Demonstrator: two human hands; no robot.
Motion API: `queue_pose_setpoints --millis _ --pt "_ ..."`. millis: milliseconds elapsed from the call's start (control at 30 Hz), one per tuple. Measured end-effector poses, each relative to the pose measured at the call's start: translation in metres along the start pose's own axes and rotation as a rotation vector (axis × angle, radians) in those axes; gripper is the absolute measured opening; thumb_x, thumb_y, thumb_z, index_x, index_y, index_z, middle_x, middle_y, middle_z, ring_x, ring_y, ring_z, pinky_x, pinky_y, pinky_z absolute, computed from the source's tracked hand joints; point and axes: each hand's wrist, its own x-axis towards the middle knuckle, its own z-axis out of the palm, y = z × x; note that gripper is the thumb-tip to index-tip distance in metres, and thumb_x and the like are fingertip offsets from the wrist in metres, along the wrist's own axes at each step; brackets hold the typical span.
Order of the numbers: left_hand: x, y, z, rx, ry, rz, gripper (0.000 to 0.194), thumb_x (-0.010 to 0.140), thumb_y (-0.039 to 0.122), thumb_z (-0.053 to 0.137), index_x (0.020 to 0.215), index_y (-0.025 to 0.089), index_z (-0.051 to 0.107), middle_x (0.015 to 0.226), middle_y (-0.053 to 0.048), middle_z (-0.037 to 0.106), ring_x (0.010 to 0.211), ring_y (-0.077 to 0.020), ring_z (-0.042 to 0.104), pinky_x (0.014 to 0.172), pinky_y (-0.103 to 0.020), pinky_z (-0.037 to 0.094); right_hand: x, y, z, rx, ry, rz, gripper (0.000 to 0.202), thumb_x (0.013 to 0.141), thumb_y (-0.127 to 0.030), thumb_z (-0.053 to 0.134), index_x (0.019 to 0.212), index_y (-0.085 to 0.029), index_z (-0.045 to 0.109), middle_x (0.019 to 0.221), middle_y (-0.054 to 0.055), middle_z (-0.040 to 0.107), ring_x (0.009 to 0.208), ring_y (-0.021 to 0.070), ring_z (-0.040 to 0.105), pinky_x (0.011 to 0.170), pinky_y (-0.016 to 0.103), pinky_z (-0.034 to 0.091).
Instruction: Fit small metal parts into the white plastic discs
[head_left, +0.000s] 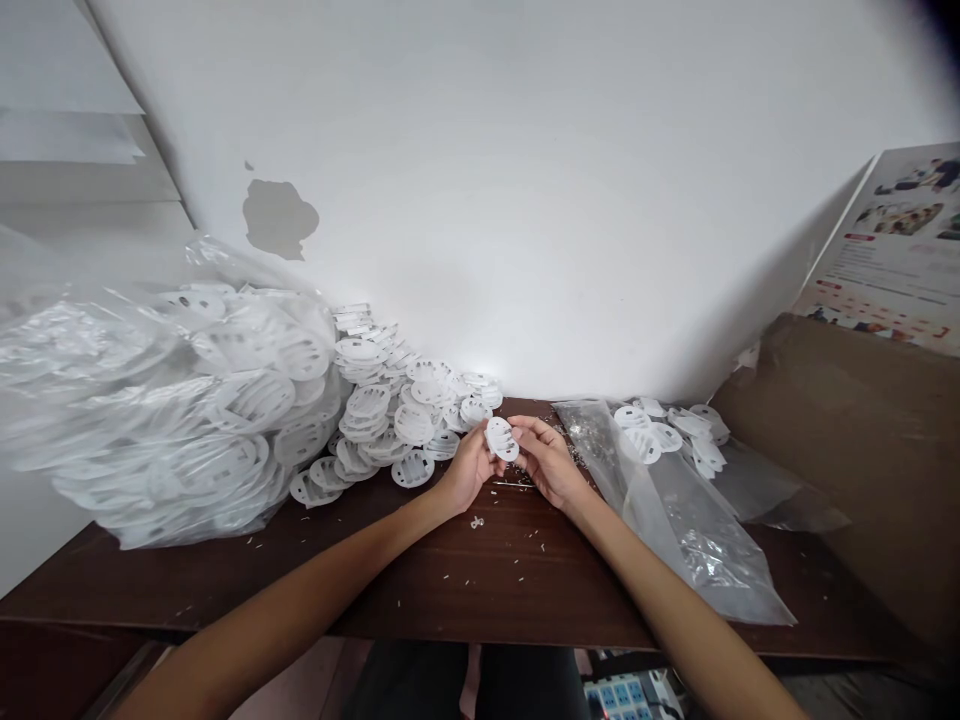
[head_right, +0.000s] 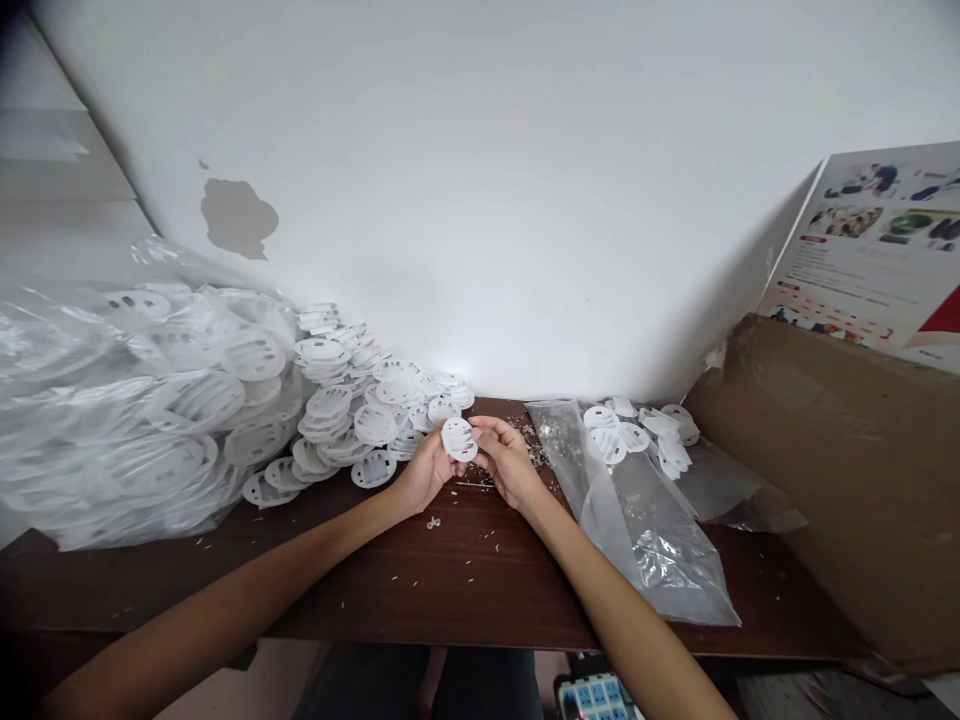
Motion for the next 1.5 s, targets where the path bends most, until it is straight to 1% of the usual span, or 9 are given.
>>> queue_pose_setpoints --millis 100,333,500,633,867,967,1067,1233,1500 --pt "-0.001 0.002 0.001 0.000 -0.056 -0.013 0.061 0.088 0.074 0.059 0.111 0.018 0.064 0.097 -0.007 0.067 0.073 -0.0148 0.058 0.056 -0.025 0.042 0.004 0.004 -0.003 0.014 0.090 -0.045 0.037 0.071 -0.039 0.091 0.100 -0.023 0.075 0.088 0.001 0.071 0.077 0.0143 0.065 0.070 0.025 0.058" --pt "-0.001 0.005 0.004 -0.028 -0.016 -0.040 0.049 0.082 0.062 0.076 0.104 0.020 0.065 0.095 -0.005 0.067 0.073 -0.0145 0.057 0.056 -0.026 0.035 0.008 -0.007 -0.013 -0.207 0.093 0.048 0.041 0.072 -0.048 0.089 0.096 -0.021 0.070 0.094 0.003 0.069 0.084 0.0170 0.066 0.081 0.032 0.058" --pt "-0.001 0.009 0.003 -0.122 0.133 -0.020 0.042 0.080 0.057 0.081 0.097 0.021 0.065 0.094 -0.003 0.066 0.077 -0.0148 0.057 0.064 -0.027 0.039 -0.001 -0.036 -0.029 -1.029 -0.184 -0.151 0.031 0.073 -0.044 0.088 0.088 -0.022 0.072 0.120 0.009 0.059 0.124 0.0294 0.054 0.110 0.048 0.043" --pt "0.000 0.009 0.002 -0.131 0.141 -0.045 0.039 0.078 0.051 0.084 0.097 0.021 0.067 0.099 -0.004 0.067 0.084 -0.0157 0.058 0.075 -0.029 0.043 -0.009 -0.042 -0.031 -1.365 -0.412 -0.058 0.024 0.076 -0.039 0.087 0.091 -0.023 0.076 0.139 0.011 0.047 0.143 0.0365 0.036 0.117 0.053 0.032" --pt "0.003 0.008 0.001 -0.153 0.163 -0.061 0.039 0.077 0.048 0.086 0.101 0.022 0.071 0.107 -0.005 0.069 0.092 -0.0170 0.060 0.083 -0.030 0.044 -0.008 -0.027 -0.028 -1.432 -0.436 -0.108 0.005 0.087 -0.021 0.075 0.092 -0.022 0.076 0.144 0.013 0.048 0.147 0.0358 0.031 0.118 0.053 0.030" --pt "0.004 0.007 0.001 -0.173 0.190 -0.052 0.038 0.076 0.046 0.087 0.100 0.021 0.071 0.106 -0.006 0.069 0.094 -0.0167 0.060 0.087 -0.030 0.045 -0.006 -0.033 -0.030 -1.403 -0.445 -0.171 0.006 0.090 -0.017 0.068 0.088 -0.020 0.072 0.138 0.014 0.055 0.143 0.0331 0.039 0.116 0.050 0.034" --pt "0.005 0.007 0.001 -0.181 0.208 -0.052 0.037 0.075 0.043 0.089 0.099 0.020 0.072 0.104 -0.006 0.070 0.094 -0.0165 0.060 0.087 -0.030 0.046 -0.005 -0.045 -0.031 -1.313 -0.396 -0.230 0.010 0.096 -0.019 0.056 0.092 -0.020 0.065 0.115 0.011 0.066 0.114 0.0253 0.060 0.099 0.042 0.047" --pt "0.004 0.007 0.000 -0.142 0.156 -0.063 0.032 0.075 0.037 0.089 0.098 0.019 0.074 0.105 -0.007 0.073 0.094 -0.0171 0.062 0.083 -0.029 0.046 -0.002 -0.052 -0.031 -1.171 -0.220 -0.299 0.011 0.103 -0.028 0.046 0.104 -0.022 0.056 0.088 0.003 0.069 0.075 0.0191 0.063 0.073 0.032 0.048" --pt "0.002 0.008 0.000 -0.147 0.109 -0.095 0.028 0.078 0.034 0.088 0.098 0.019 0.076 0.101 -0.006 0.075 0.091 -0.0150 0.065 0.083 -0.028 0.047 0.001 -0.039 -0.028 -1.234 -0.169 -0.409 0.015 0.101 -0.026 0.050 0.106 -0.022 0.064 0.096 0.004 0.073 0.083 0.0200 0.068 0.075 0.031 0.047"
